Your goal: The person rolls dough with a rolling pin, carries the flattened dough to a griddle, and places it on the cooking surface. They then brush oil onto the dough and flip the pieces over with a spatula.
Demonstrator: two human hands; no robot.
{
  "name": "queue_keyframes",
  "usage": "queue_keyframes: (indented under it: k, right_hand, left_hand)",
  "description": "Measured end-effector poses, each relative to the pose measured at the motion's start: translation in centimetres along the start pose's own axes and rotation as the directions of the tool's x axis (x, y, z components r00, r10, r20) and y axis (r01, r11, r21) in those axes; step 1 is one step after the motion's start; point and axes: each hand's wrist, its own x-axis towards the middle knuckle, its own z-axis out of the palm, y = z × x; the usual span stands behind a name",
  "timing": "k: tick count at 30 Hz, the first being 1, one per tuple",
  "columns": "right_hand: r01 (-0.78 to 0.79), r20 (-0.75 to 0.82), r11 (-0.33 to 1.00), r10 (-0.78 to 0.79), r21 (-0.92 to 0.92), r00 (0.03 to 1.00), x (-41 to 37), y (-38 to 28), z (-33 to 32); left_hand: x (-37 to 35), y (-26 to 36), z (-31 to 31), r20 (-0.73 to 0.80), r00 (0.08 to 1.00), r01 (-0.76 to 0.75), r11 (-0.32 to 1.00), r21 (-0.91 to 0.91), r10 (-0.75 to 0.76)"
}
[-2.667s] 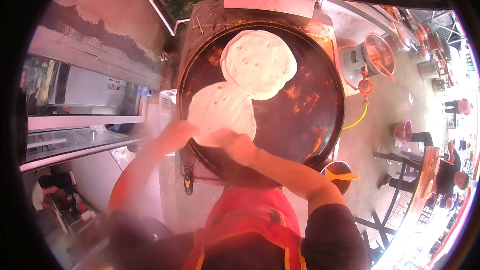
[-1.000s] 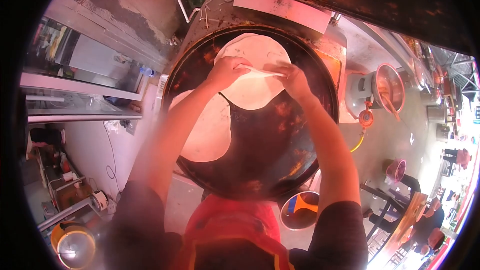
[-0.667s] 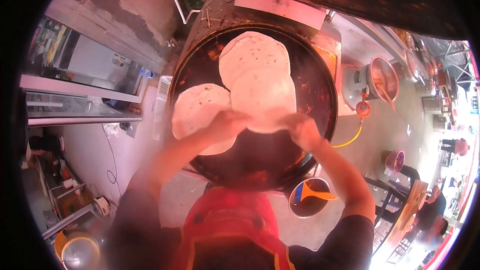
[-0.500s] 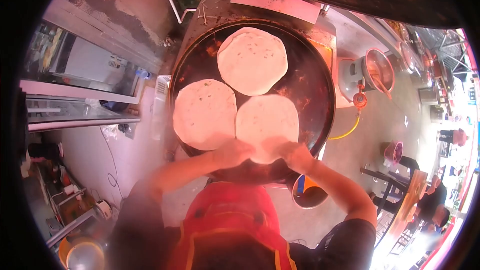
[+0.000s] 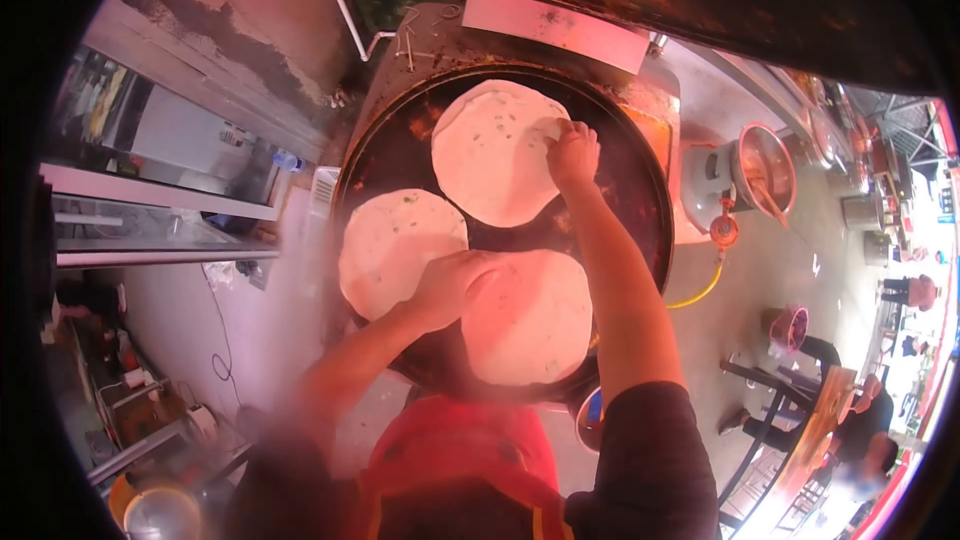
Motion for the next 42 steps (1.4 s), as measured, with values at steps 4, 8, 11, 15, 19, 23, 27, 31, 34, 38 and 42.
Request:
queue_keyframes:
  k: [4, 8, 11, 15, 19, 23, 27, 31, 34, 38, 42]
  right_hand:
    - [-0.135, 0.148, 0.988, 0.146, -0.077, 0.978, 1.7, -1.2, -0.7]
    - [-0.119, 0.255, 0.982, 0.153, -0.144, 0.955, 3.3, 0.7, 0.4]
    - [0.066, 0.185, 0.997, -0.058, -0.039, 0.981, 3.0, -0.7, -0.2]
    - [0.435, 0.142, 0.889, -0.454, 0.146, 0.88, -2.2, -7.5, -3.4]
    - [0.543, 0.136, 0.534, -0.783, 0.648, 0.607, -8.9, -13.7, -8.9]
    - [0.399, 0.184, 0.684, -0.613, 0.61, 0.769, -7.3, -10.8, -4.9]
    - [0.419, 0.179, 0.907, -0.407, -0.034, 0.896, -4.4, -6.3, 1.0]
    - [0.37, 0.159, 0.925, -0.354, -0.089, 0.922, -3.4, -7.2, 3.5]
    - [0.306, 0.13, 0.945, -0.29, -0.118, 0.948, -2.6, -8.1, 4.8]
    - [0.203, 0.007, 0.966, -0.205, -0.162, 0.979, -2.4, -10.1, 7.6]
    - [0.191, 0.02, 0.979, -0.19, -0.075, 0.982, -2.9, -10.1, 8.6]
  left_hand:
    - [1.5, 0.5, -1.2, -0.043, 0.963, 0.255, 0.953, -0.165, -0.265]
    - [3.8, -3.2, 1.0, -0.131, 0.85, 0.388, 0.774, -0.5, -0.511]
    - [5.9, -6.0, 1.3, -0.206, 0.809, 0.264, 0.653, -0.71, -0.551]
    - [7.7, -7.0, 1.0, -0.177, 0.691, 0.065, 0.305, -0.95, -0.701]
    - [7.7, -6.3, 0.3, -0.109, 0.554, -0.196, -0.002, -0.981, -0.825]
    - [3.8, -3.7, -3.2, -0.216, 0.574, -0.121, 0.179, -0.976, -0.79]
    - [-0.9, -0.7, -7.6, -0.452, 0.633, 0.193, 0.694, -0.693, -0.628]
    - [-2.3, 1.8, -11.1, -0.537, 0.786, 0.365, 0.931, 0.002, -0.307]
    - [-1.8, 1.7, -11.5, -0.434, 0.881, 0.375, 0.837, 0.4, -0.187]
    - [-2.2, 0.3, -10.7, -0.191, 0.953, 0.296, 0.595, 0.747, -0.235]
    - [-0.6, 2.7, -10.3, -0.244, 0.95, 0.31, 0.665, 0.679, -0.194]
